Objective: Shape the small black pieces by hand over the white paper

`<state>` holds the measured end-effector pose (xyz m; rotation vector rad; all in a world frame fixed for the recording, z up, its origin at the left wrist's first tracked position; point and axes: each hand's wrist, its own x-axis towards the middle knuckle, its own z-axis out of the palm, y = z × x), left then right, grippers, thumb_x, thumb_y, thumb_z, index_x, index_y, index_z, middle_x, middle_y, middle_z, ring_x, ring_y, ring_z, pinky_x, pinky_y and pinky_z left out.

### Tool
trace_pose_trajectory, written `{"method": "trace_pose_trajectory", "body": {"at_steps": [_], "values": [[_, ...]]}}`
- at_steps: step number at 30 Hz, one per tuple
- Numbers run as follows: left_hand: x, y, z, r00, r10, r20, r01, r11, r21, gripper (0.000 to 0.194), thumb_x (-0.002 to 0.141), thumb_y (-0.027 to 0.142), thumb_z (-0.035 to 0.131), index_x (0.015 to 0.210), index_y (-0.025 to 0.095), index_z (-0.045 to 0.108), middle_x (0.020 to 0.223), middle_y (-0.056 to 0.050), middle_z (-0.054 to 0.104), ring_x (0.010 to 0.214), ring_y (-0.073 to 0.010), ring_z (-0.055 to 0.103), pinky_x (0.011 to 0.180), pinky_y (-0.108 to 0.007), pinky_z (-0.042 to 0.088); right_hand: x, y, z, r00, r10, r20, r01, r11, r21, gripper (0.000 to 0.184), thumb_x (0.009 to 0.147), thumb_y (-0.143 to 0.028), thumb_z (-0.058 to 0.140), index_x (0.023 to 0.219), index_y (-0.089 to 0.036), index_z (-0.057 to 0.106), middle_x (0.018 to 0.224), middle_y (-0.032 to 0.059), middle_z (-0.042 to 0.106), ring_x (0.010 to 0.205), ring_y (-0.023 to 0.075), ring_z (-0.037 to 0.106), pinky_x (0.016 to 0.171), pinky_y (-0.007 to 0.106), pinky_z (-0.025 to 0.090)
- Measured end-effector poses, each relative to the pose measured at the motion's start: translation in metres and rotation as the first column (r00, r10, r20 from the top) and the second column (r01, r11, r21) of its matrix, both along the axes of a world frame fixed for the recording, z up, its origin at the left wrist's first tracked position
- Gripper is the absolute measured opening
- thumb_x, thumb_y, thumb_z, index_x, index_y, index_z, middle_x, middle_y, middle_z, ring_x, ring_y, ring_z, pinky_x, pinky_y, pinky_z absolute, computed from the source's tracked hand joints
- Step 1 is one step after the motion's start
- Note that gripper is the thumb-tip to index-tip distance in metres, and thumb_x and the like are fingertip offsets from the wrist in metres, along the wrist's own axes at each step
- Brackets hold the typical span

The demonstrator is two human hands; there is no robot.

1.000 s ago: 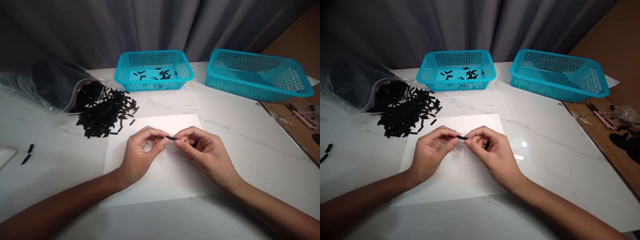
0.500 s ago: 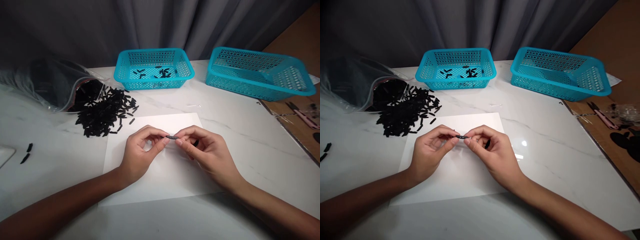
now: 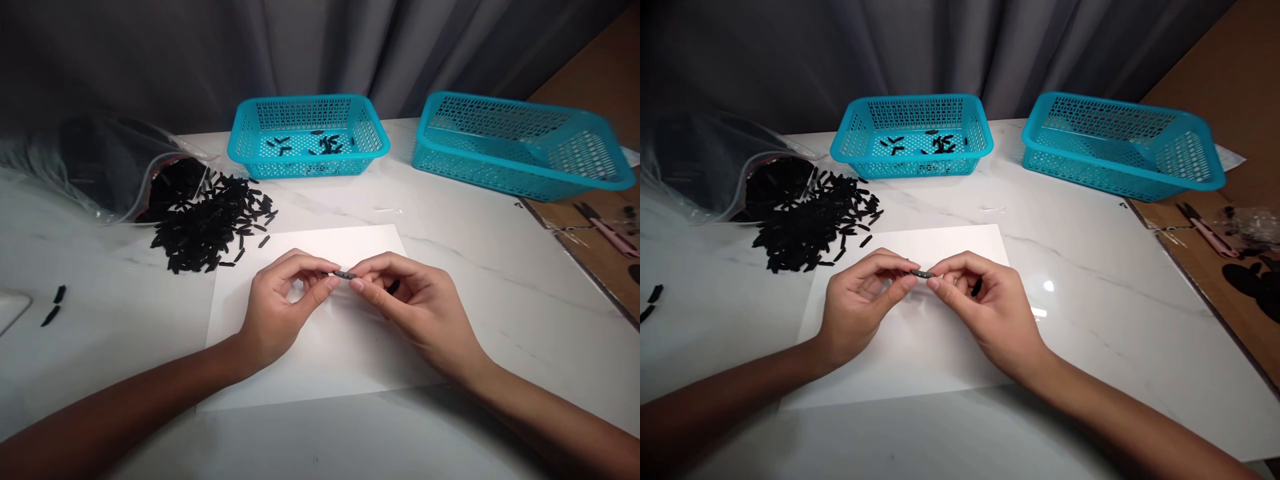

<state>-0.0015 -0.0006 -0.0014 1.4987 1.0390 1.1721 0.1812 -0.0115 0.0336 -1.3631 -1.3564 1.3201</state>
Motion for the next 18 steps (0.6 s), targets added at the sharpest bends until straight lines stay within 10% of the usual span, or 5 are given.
{"method": "trace_pose_trajectory", "body": {"at_steps": [18], "values": [[0.0007,-0.0007,0.0010,0.999,0.012,0.041,-0.010,0.999,-0.033,0.006,0.085,0.023,0.074,0.091,0.021,0.074,0.086,-0.002,0.069,0.083,-0.0141,0.063,0.073,-0.026,0.052,0.0031,0.0023,0.0019,1.000,0.027,0.009,-0.027,0.999,-0.046,0.016,0.083,-0.034,0.075,0.082,-0.018,0.074,0.057,-0.0039,0.047,0.054,0.0096,0.038,0.050,0.025,0.029]]}}
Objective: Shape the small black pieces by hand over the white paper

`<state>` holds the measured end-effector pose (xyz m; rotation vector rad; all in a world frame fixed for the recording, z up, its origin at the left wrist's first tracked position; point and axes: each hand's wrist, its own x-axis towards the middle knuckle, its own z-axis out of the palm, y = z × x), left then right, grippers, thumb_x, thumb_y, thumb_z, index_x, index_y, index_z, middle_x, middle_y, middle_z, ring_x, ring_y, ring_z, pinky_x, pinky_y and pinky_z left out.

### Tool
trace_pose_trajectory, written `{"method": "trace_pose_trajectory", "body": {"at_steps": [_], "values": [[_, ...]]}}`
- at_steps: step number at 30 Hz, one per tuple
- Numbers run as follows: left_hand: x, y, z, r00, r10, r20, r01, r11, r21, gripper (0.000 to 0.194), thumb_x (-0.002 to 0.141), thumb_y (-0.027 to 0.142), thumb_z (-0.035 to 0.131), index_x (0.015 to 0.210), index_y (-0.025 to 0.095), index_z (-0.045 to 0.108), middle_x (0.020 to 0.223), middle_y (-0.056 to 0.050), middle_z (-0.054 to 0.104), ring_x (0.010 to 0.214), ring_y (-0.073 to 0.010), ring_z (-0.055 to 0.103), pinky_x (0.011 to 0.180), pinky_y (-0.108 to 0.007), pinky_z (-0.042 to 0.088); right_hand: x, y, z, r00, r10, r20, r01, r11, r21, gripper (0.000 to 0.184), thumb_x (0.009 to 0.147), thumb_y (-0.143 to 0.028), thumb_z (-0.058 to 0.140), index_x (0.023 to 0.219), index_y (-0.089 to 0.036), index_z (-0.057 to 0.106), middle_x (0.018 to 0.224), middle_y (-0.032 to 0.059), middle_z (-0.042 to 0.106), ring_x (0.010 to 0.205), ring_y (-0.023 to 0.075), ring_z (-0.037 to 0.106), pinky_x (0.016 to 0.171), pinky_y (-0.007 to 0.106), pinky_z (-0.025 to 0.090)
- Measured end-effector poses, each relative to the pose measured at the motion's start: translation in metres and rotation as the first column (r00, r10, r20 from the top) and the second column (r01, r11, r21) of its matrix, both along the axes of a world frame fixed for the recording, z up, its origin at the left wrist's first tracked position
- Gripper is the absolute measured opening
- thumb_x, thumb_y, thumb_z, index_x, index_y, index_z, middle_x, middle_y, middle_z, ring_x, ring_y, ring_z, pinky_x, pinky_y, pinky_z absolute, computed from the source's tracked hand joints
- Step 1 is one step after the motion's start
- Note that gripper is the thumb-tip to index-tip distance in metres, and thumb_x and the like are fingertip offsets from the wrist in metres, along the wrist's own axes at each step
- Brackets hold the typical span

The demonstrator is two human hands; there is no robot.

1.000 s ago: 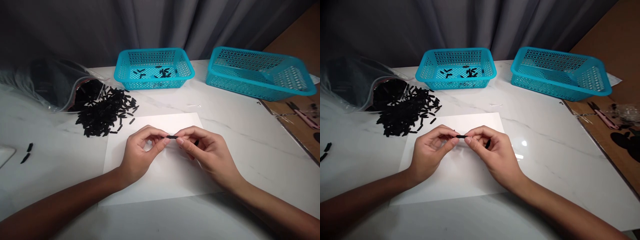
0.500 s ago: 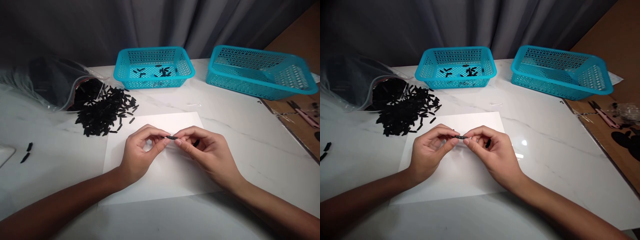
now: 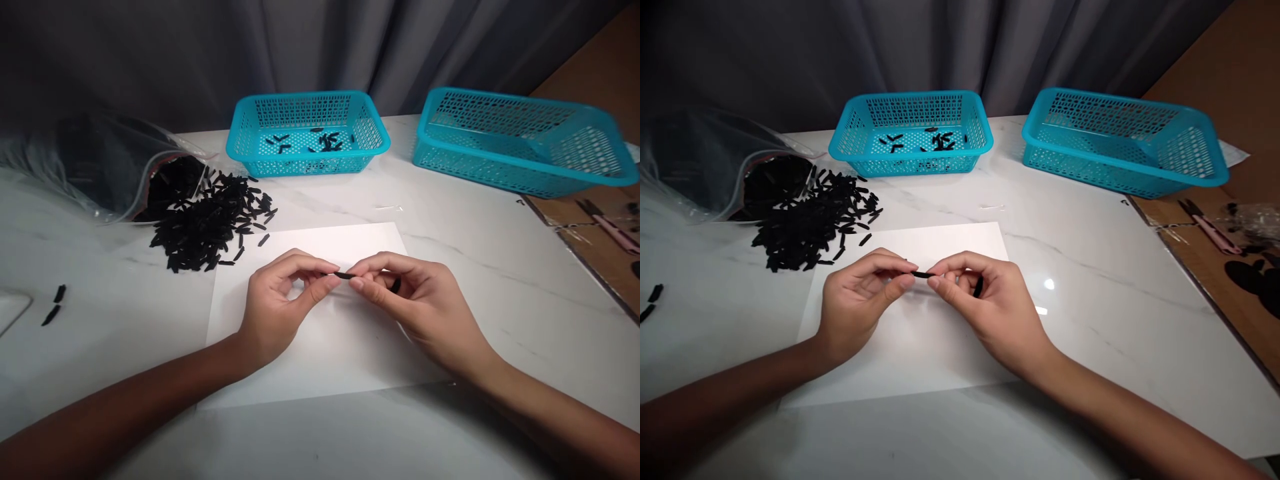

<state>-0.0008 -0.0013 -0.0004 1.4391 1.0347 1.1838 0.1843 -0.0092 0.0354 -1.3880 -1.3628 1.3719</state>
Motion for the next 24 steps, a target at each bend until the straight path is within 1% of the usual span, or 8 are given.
{"method": "trace_pose_trajectory", "body": {"at_steps": [3,6,8,10,13,15,18,24], "values": [[0.0002,0.0022,0.0019,1.000,0.003,-0.001,-0.003,0.996,-0.084,0.004,0.086,0.025,0.073,0.087,0.021,0.074,0.085,-0.002,0.070,0.083,-0.0136,0.064,0.075,-0.025,0.052,0.0021,0.0008,0.0005,0.998,-0.011,0.055,0.010,1.000,0.029,0.017,0.083,-0.035,0.075,0.083,-0.018,0.075,0.058,-0.0030,0.047,0.055,0.0108,0.039,0.051,0.026,0.030],[-0.0007,0.0044,0.0041,0.998,-0.049,0.046,0.056,0.983,-0.172,0.005,0.086,0.025,0.073,0.084,0.020,0.074,0.082,-0.002,0.070,0.077,-0.0129,0.063,0.071,-0.024,0.053,0.0039,0.0022,0.0001,0.998,-0.004,0.059,0.002,1.000,0.028,0.014,0.083,-0.034,0.074,0.084,-0.019,0.076,0.059,-0.0025,0.050,0.056,0.0111,0.040,0.051,0.026,0.030],[-0.0021,0.0054,0.0046,0.988,-0.098,0.118,0.127,0.957,-0.262,0.009,0.085,0.028,0.073,0.083,0.019,0.073,0.077,-0.003,0.069,0.070,-0.0126,0.061,0.066,-0.024,0.052,0.0046,0.0031,-0.0005,0.999,0.007,0.043,-0.006,1.000,-0.006,0.015,0.084,-0.035,0.074,0.085,-0.020,0.077,0.059,-0.0024,0.051,0.054,0.0109,0.039,0.050,0.026,0.029],[-0.0037,0.0058,0.0045,0.970,-0.135,0.202,0.200,0.915,-0.351,0.015,0.084,0.033,0.074,0.083,0.018,0.073,0.073,-0.004,0.068,0.065,-0.0123,0.059,0.061,-0.024,0.050,0.0049,0.0036,-0.0009,1.000,0.019,0.017,-0.018,0.999,-0.037,0.015,0.083,-0.036,0.075,0.086,-0.021,0.077,0.062,-0.0012,0.058,0.053,0.0105,0.038,0.050,0.027,0.028],[-0.0046,0.0056,0.0046,0.945,-0.144,0.294,0.268,0.857,-0.440,0.019,0.081,0.036,0.076,0.080,0.018,0.073,0.071,-0.004,0.068,0.062,-0.0115,0.056,0.059,-0.024,0.047,0.0045,0.0035,-0.0009,0.999,0.030,-0.015,-0.030,0.999,-0.029,0.013,0.083,-0.033,0.076,0.086,-0.022,0.079,0.075,0.0014,0.069,0.058,0.0115,0.045,0.053,0.027,0.032],[-0.0042,0.0052,0.0049,0.933,-0.139,0.332,0.291,0.836,-0.466,0.018,0.079,0.036,0.077,0.078,0.018,0.073,0.069,-0.003,0.067,0.061,-0.0111,0.055,0.058,-0.024,0.046,0.0040,0.0032,-0.0004,0.999,0.037,-0.015,-0.037,0.999,-0.017,0.011,0.083,-0.032,0.075,0.086,-0.023,0.079,0.078,0.0017,0.071,0.063,0.0132,0.051,0.057,0.028,0.035],[-0.0033,0.0045,0.0046,0.919,-0.136,0.369,0.311,0.826,-0.470,0.016,0.078,0.034,0.079,0.079,0.019,0.074,0.068,-0.002,0.066,0.061,-0.0104,0.054,0.058,-0.023,0.044,0.0033,0.0031,0.0004,0.999,0.042,-0.003,-0.042,0.999,-0.004,0.010,0.084,-0.032,0.075,0.086,-0.024,0.080,0.080,0.0023,0.073,0.067,0.0148,0.055,0.059,0.029,0.037],[-0.0032,0.0045,0.0029,0.927,-0.124,0.355,0.295,0.826,-0.480,0.020,0.076,0.037,0.080,0.079,0.018,0.074,0.068,-0.004,0.067,0.060,-0.0115,0.055,0.057,-0.025,0.046,0.0026,0.0032,0.0021,0.999,0.034,0.024,-0.034,0.999,-0.001,0.013,0.082,-0.035,0.075,0.086,-0.024,0.081,0.076,0.0024,0.071,0.061,0.0138,0.052,0.055,0.028,0.035]]}}
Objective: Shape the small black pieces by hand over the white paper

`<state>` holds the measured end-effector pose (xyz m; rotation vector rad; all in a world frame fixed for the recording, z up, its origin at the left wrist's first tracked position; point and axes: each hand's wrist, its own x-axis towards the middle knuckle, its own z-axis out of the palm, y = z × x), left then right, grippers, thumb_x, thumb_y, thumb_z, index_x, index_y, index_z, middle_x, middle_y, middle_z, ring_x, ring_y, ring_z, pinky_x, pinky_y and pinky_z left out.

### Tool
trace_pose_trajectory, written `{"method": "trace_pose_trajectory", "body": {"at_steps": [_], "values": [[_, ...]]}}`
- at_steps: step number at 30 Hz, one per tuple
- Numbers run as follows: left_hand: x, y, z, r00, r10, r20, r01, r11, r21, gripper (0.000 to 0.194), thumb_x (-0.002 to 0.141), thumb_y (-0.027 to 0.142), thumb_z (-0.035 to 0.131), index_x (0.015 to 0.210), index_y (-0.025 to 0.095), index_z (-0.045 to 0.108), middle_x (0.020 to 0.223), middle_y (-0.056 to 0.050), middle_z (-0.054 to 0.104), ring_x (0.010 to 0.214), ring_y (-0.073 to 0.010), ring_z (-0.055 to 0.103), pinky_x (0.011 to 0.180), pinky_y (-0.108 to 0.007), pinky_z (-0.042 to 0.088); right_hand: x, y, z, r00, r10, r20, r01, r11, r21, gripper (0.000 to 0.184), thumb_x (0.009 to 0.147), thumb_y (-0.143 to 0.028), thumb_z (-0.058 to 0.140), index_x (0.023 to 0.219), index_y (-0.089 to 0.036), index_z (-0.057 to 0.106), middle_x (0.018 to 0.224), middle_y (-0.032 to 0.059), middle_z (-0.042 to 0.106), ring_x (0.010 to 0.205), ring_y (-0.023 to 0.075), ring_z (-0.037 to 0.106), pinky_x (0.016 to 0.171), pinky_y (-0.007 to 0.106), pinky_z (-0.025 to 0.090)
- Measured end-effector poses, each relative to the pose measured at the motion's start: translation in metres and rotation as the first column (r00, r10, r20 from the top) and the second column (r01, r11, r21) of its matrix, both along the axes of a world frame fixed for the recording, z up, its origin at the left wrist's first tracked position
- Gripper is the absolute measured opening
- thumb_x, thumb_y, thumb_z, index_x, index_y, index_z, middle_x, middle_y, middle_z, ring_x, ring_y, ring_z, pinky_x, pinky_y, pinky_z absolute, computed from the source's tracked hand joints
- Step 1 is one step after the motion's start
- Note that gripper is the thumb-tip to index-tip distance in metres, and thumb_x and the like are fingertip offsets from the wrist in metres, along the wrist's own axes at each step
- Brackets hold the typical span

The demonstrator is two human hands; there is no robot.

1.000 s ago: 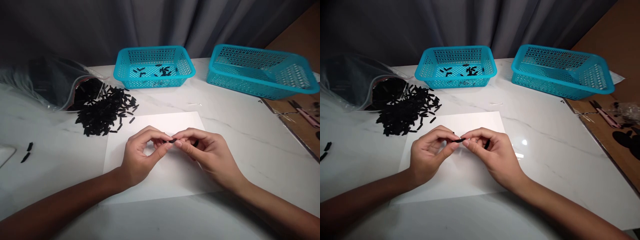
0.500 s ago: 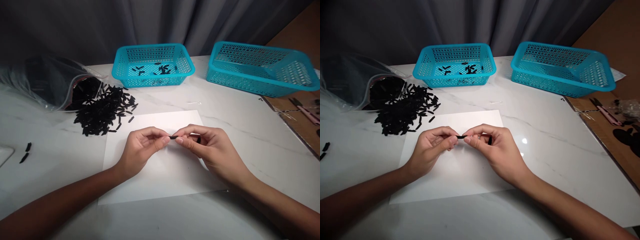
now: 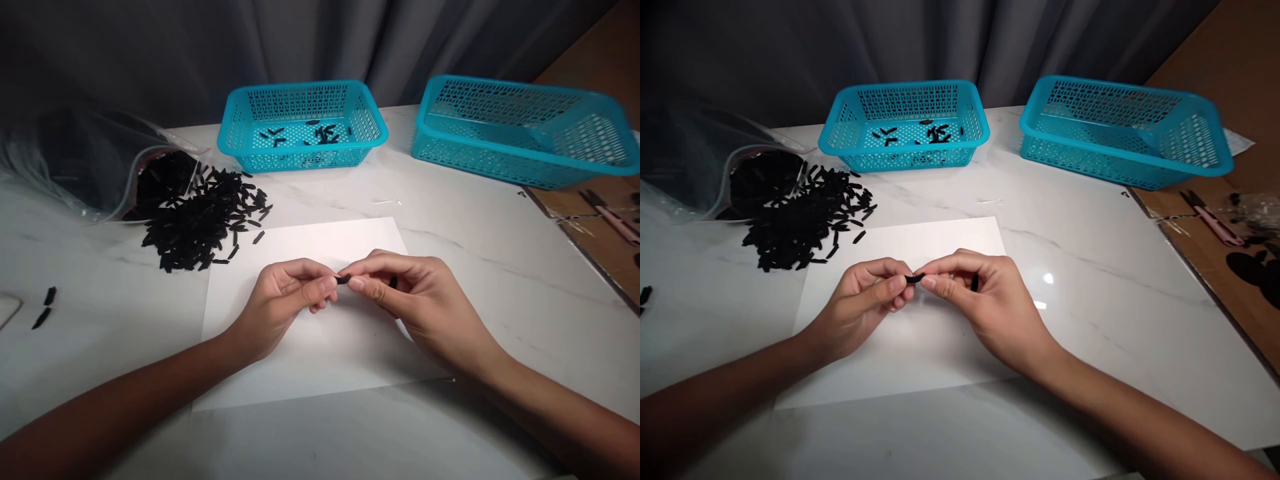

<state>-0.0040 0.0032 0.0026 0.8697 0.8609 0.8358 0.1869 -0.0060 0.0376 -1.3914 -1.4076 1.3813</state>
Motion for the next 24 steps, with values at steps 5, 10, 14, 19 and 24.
{"method": "trace_pose_trajectory", "body": {"at_steps": [5,10,14,19,24], "values": [[-0.0003,0.0007,0.0000,1.000,-0.011,0.014,0.011,1.000,-0.004,0.019,0.076,0.036,0.080,0.079,0.019,0.074,0.068,-0.003,0.067,0.059,-0.0109,0.054,0.057,-0.024,0.045,-0.0003,0.0001,-0.0002,1.000,0.009,-0.008,-0.009,1.000,0.007,0.012,0.083,-0.033,0.074,0.087,-0.024,0.081,0.075,0.0018,0.070,0.058,0.0125,0.049,0.052,0.028,0.032],[-0.0006,0.0008,-0.0007,0.998,-0.028,0.052,0.029,0.999,-0.018,0.018,0.078,0.035,0.079,0.080,0.019,0.074,0.068,-0.003,0.067,0.060,-0.0103,0.054,0.058,-0.024,0.044,0.0007,-0.0011,-0.0016,0.999,0.009,-0.031,-0.009,1.000,0.015,0.009,0.085,-0.029,0.073,0.086,-0.025,0.080,0.072,-0.0001,0.068,0.054,0.0104,0.044,0.051,0.027,0.030],[-0.0006,0.0014,-0.0004,0.998,-0.018,0.055,0.019,1.000,-0.021,0.017,0.078,0.035,0.079,0.080,0.019,0.074,0.069,-0.002,0.066,0.059,-0.0098,0.054,0.058,-0.024,0.044,-0.0005,-0.0021,-0.0002,0.999,0.001,-0.048,0.000,1.000,0.028,0.009,0.084,-0.030,0.074,0.084,-0.023,0.079,0.071,-0.0005,0.066,0.052,0.0096,0.040,0.049,0.027,0.029],[-0.0001,0.0004,-0.0020,1.000,-0.006,0.022,0.005,1.000,0.014,0.017,0.080,0.036,0.078,0.081,0.020,0.074,0.070,-0.002,0.066,0.061,-0.0105,0.053,0.059,-0.025,0.044,-0.0014,-0.0028,0.0014,0.999,-0.012,-0.047,0.014,0.999,0.043,0.014,0.085,-0.034,0.073,0.081,-0.021,0.076,0.069,-0.0011,0.062,0.054,0.0095,0.039,0.048,0.027,0.028],[0.0023,-0.0034,-0.0057,0.994,0.093,-0.051,-0.087,0.991,0.106,0.010,0.085,0.033,0.075,0.086,0.023,0.076,0.078,0.000,0.070,0.069,-0.0088,0.057,0.065,-0.021,0.047,-0.0011,-0.0056,0.0017,1.000,0.018,0.005,-0.019,0.998,0.067,0.020,0.090,-0.034,0.068,0.079,-0.019,0.070,0.063,-0.0021,0.054,0.056,0.0103,0.040,0.050,0.027,0.028]]}}
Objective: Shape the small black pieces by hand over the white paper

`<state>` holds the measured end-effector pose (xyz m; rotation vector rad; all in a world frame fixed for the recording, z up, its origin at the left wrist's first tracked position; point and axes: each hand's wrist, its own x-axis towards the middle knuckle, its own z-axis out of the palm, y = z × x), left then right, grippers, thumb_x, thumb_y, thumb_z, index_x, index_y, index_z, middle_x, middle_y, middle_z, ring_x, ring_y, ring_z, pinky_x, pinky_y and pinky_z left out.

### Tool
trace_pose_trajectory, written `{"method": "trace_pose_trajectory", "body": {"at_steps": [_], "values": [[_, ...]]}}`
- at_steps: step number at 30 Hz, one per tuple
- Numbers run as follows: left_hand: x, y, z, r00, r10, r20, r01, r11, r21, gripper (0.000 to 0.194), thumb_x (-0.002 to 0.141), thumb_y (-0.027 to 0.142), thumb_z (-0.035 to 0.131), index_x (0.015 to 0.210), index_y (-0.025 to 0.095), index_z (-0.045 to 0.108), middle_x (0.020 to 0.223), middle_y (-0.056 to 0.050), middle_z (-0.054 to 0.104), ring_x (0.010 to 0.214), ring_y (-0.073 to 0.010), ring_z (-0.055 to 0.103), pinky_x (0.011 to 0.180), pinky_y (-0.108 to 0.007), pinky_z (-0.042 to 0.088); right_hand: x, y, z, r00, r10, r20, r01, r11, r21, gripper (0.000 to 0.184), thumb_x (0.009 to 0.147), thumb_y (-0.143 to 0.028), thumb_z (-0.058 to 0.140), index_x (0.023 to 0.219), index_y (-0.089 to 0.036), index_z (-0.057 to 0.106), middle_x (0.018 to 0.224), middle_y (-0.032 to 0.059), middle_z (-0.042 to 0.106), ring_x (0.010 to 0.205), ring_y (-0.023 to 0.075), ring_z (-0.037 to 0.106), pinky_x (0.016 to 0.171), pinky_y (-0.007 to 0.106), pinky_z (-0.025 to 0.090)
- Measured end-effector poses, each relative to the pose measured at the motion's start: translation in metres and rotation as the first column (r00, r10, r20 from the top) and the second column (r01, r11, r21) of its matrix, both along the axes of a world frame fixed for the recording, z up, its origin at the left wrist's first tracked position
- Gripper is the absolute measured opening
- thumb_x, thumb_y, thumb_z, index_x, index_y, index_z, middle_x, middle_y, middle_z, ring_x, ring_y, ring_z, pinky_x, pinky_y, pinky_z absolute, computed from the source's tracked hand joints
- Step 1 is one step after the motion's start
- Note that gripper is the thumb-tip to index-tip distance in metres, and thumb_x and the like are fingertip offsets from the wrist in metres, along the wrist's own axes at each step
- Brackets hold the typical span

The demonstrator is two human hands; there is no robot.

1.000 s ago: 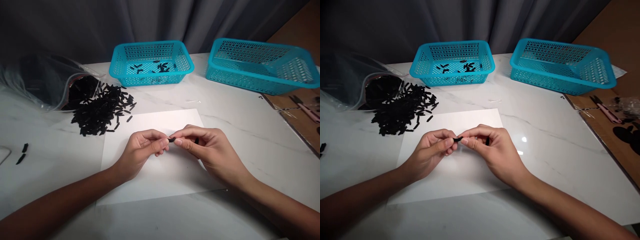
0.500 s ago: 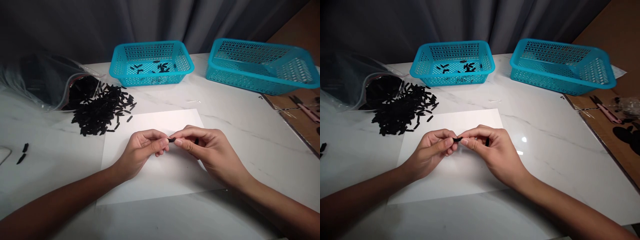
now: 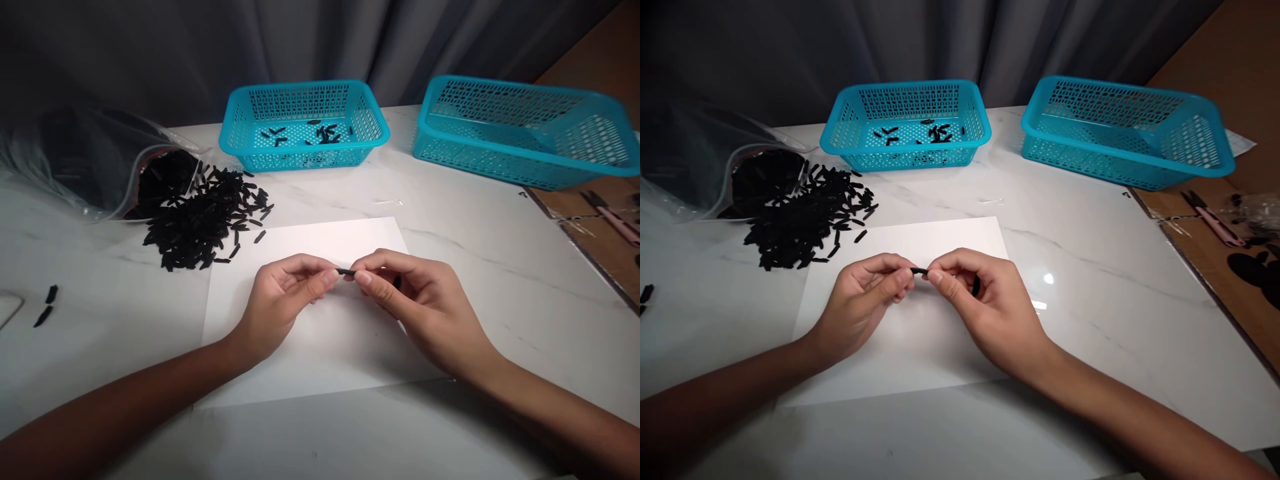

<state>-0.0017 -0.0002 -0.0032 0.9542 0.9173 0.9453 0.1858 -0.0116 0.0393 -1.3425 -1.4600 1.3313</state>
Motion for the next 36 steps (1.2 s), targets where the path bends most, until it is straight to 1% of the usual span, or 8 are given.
{"method": "trace_pose_trajectory", "body": {"at_steps": [3,10,16,23,26,29,34,36], "values": [[0.001,-0.001,0.000,1.000,0.011,0.006,-0.011,1.000,0.023,0.007,0.086,0.030,0.074,0.090,0.024,0.076,0.084,0.001,0.072,0.073,-0.0073,0.060,0.068,-0.018,0.047,0.000,-0.001,0.000,0.999,0.042,0.033,-0.042,0.999,0.005,0.026,0.093,-0.035,0.063,0.075,-0.018,0.068,0.062,-0.0021,0.051,0.057,0.0105,0.040,0.052,0.026,0.029],[-0.003,0.002,0.002,0.997,-0.082,-0.007,0.082,0.996,-0.022,0.013,0.086,0.034,0.075,0.088,0.022,0.075,0.076,0.002,0.068,0.071,-0.0056,0.056,0.066,-0.015,0.044,0.001,0.004,-0.002,0.995,0.065,-0.071,-0.069,0.996,-0.061,0.026,0.093,-0.037,0.064,0.077,-0.017,0.067,0.062,-0.0042,0.048,0.053,0.0073,0.034,0.047,0.025,0.025],[-0.004,0.006,0.002,0.988,-0.133,0.078,0.138,0.988,-0.069,0.014,0.084,0.033,0.077,0.088,0.020,0.074,0.073,0.003,0.066,0.066,-0.0050,0.054,0.063,-0.016,0.042,0.002,0.005,-0.004,0.986,0.031,-0.163,-0.055,0.988,-0.146,0.023,0.090,-0.039,0.069,0.080,-0.018,0.066,0.060,-0.0054,0.045,0.051,0.0062,0.033,0.044,0.024,0.021],[-0.005,0.006,0.001,0.971,-0.189,0.149,0.203,0.975,-0.087,0.015,0.083,0.032,0.078,0.087,0.018,0.073,0.072,0.002,0.066,0.067,-0.0055,0.054,0.063,-0.016,0.041,0.004,0.004,-0.010,0.955,0.034,-0.295,-0.118,0.956,-0.270,0.023,0.090,-0.039,0.070,0.082,-0.018,0.065,0.063,-0.0045,0.048,0.053,0.0060,0.035,0.046,0.023,0.023],[-0.005,0.005,0.001,0.960,-0.220,0.171,0.239,0.966,-0.096,0.013,0.083,0.030,0.078,0.086,0.018,0.072,0.073,0.001,0.066,0.066,-0.0056,0.053,0.062,-0.016,0.042,0.004,0.005,-0.011,0.943,0.037,-0.330,-0.137,0.948,-0.286,0.021,0.090,-0.038,0.070,0.083,-0.018,0.065,0.066,-0.0037,0.051,0.054,0.0054,0.037,0.046,0.022,0.024],[-0.005,0.004,0.001,0.958,-0.226,0.177,0.244,0.966,-0.084,0.011,0.084,0.028,0.077,0.087,0.018,0.072,0.074,0.001,0.066,0.067,-0.0057,0.053,0.062,-0.017,0.042,0.005,0.005,-0.011,0.933,0.033,-0.359,-0.146,0.945,-0.293,0.019,0.091,-0.035,0.069,0.084,-0.018,0.066,0.067,-0.0036,0.053,0.053,0.0045,0.036,0.046,0.022,0.023],[-0.005,0.005,0.000,0.953,-0.231,0.195,0.247,0.967,-0.058,0.010,0.085,0.027,0.075,0.087,0.018,0.071,0.075,0.001,0.064,0.068,-0.0057,0.052,0.063,-0.016,0.042,0.005,0.005,-0.010,0.924,0.006,-0.383,-0.135,0.941,-0.311,0.018,0.087,-0.033,0.073,0.083,-0.017,0.068,0.065,-0.0043,0.049,0.052,0.0043,0.035,0.045,0.022,0.020],[-0.005,0.005,0.000,0.952,-0.234,0.196,0.248,0.967,-0.049,0.010,0.085,0.026,0.075,0.087,0.018,0.071,0.075,0.001,0.062,0.069,-0.0060,0.052,0.063,-0.016,0.041,0.005,0.006,-0.009,0.909,-0.007,-0.418,-0.146,0.932,-0.332,0.017,0.085,-0.032,0.075,0.081,-0.016,0.069,0.063,-0.0047,0.048,0.051,0.0041,0.034,0.045,0.023,0.019]]}}
